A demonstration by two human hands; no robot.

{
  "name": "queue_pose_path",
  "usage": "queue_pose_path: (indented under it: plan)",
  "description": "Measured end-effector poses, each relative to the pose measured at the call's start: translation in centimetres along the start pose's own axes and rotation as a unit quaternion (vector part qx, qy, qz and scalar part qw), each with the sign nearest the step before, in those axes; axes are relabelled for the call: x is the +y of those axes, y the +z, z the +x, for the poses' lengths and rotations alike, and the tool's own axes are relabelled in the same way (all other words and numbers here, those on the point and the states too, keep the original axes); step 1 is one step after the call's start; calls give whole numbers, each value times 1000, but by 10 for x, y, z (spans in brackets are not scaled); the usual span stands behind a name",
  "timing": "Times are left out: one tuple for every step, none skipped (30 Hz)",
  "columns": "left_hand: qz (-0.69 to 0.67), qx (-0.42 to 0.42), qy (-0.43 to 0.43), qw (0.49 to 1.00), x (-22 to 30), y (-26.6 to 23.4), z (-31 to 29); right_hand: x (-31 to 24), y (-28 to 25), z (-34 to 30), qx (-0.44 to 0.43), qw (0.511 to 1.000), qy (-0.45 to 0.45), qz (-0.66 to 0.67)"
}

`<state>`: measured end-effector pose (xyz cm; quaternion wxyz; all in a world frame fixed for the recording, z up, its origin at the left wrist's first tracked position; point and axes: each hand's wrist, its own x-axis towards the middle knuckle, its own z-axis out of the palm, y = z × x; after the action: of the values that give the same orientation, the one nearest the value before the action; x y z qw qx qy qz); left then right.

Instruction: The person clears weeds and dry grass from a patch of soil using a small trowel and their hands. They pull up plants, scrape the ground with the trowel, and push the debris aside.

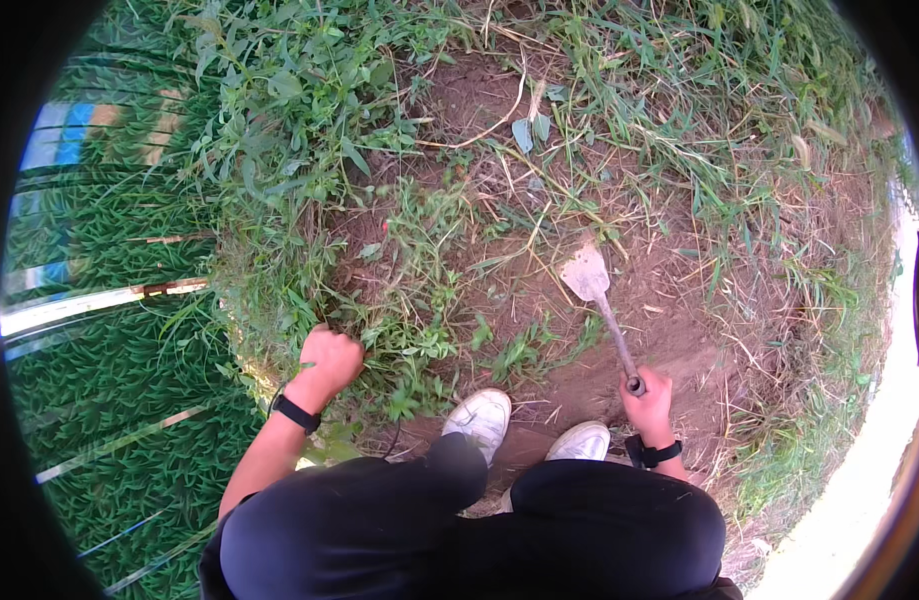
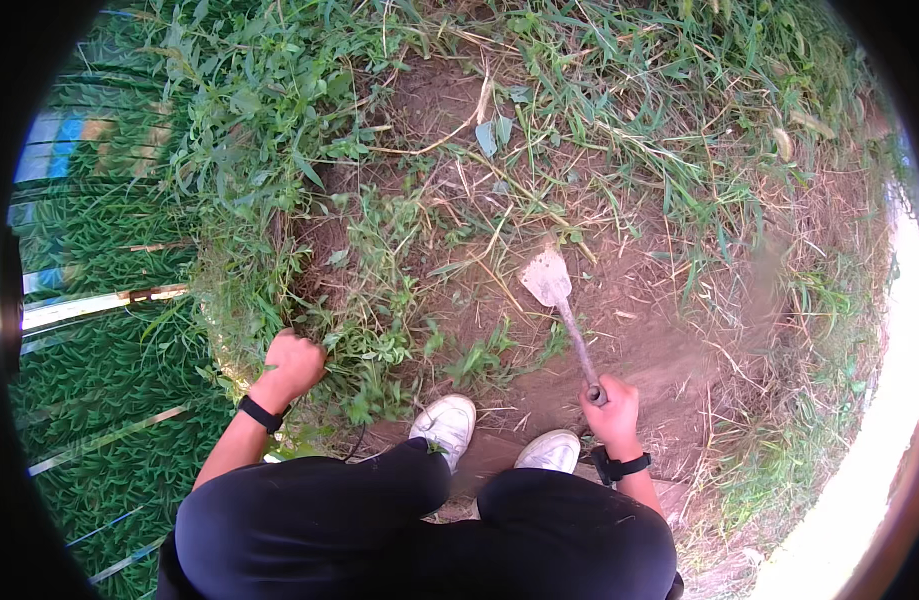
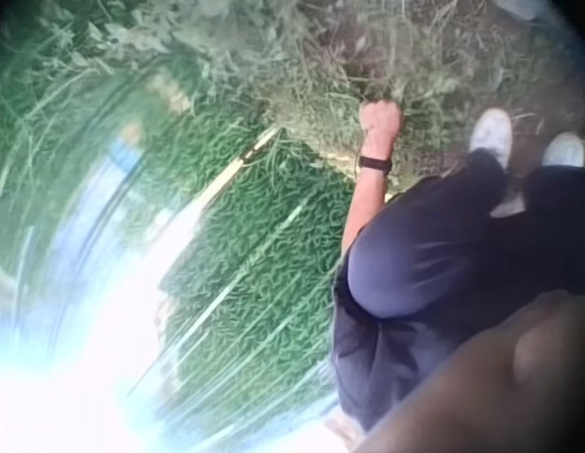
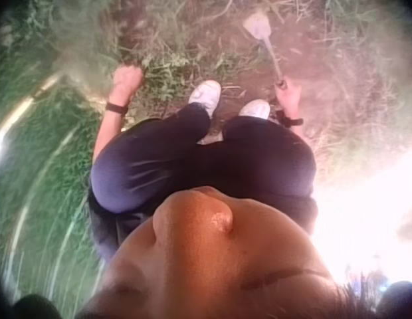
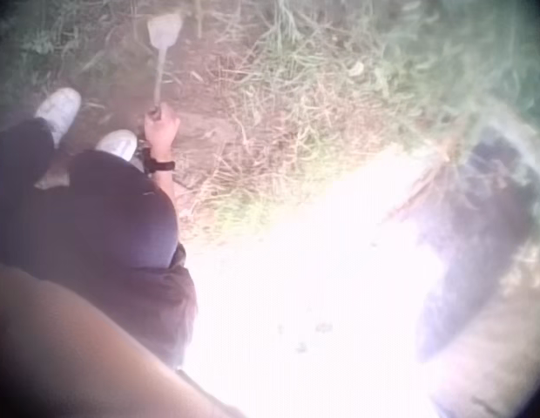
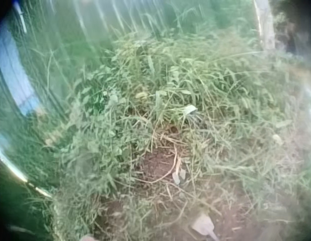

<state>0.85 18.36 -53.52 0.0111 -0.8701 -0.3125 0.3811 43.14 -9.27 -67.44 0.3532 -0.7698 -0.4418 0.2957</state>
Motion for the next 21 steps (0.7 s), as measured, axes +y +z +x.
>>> queue_pose_path:
  plan:
    - [0, 17, 1, 1000, 2, -1, 1, 1, 2, 0, -1, 1000, -13, 0]
    - [1, 34, 3, 999, 4, -2, 5, 1, 5, 0, -3, 1000, -25, 1]
    - [-15, -13, 14, 1000, 13, -21, 17, 3, 1, 0, -3, 1000, -25, -6]
    - [-19, -8, 18, 1000, 21, -22, 28, 2, 0, 0, -2, 1000, -27, -12]
    - [-27, 44, 44, 998, 27, -20, 33, -1, 3, -1, -6, 999, -29, -13]
    - [-36, 97, 71, 992, 31, -20, 38, -3, 6, 0, -7, 999, -29, -14]
    - [-71, 65, 77, 992, 36, -20, 46, -5, 8, -2, -5, 999, -33, -7]
    - [-71, 89, 83, 990, 37, -10, 53, -7, 7, -3, -2, 999, -38, 0]
    - [-75, 80, 75, 991, 39, 1, 55, -10, 6, -5, -3, 999, -41, -8]
    - [-75, 72, 65, 992, 43, -1, 56, -10, 5, -7, -3, 999, -41, -9]
    - [-75, 73, 66, 992, 49, 2, 58, -8, 4, -10, -6, 999, -31, -5]
    - [-83, 21, 36, 996, 57, 7, 62, -6, 2, -13, -9, 1000, -22, 0]
    - [-87, -30, 9, 996, 61, 5, 66, -5, 2, -17, -9, 1000, -16, -2]
    - [-82, -29, 12, 996, 63, 2, 67, -4, 2, -20, -4, 1000, -13, 0]
    - [-39, -76, 17, 996, 65, 0, 68, -4, 3, -22, 3, 1000, -24, -2]
    - [5, -122, 22, 992, 67, -4, 68, -3, 3, -24, 11, 999, -36, -4]
    - [73, -91, 63, 991, 66, -4, 64, -2, 3, -26, 15, 999, -33, -2]
    - [78, -90, 65, 991, 67, -1, 63, 0, 5, -28, 21, 999, -36, 0]
    - [79, -85, 37, 993, 67, 6, 61, 1, 6, -29, 27, 999, -42, 5]
    - [82, -79, 8, 994, 66, 15, 59, 1, 7, -28, 30, 999, -44, 11]
    - [101, 19, 4, 995, 61, 26, 52, 0, 7, -28, 32, 998, -49, 8]
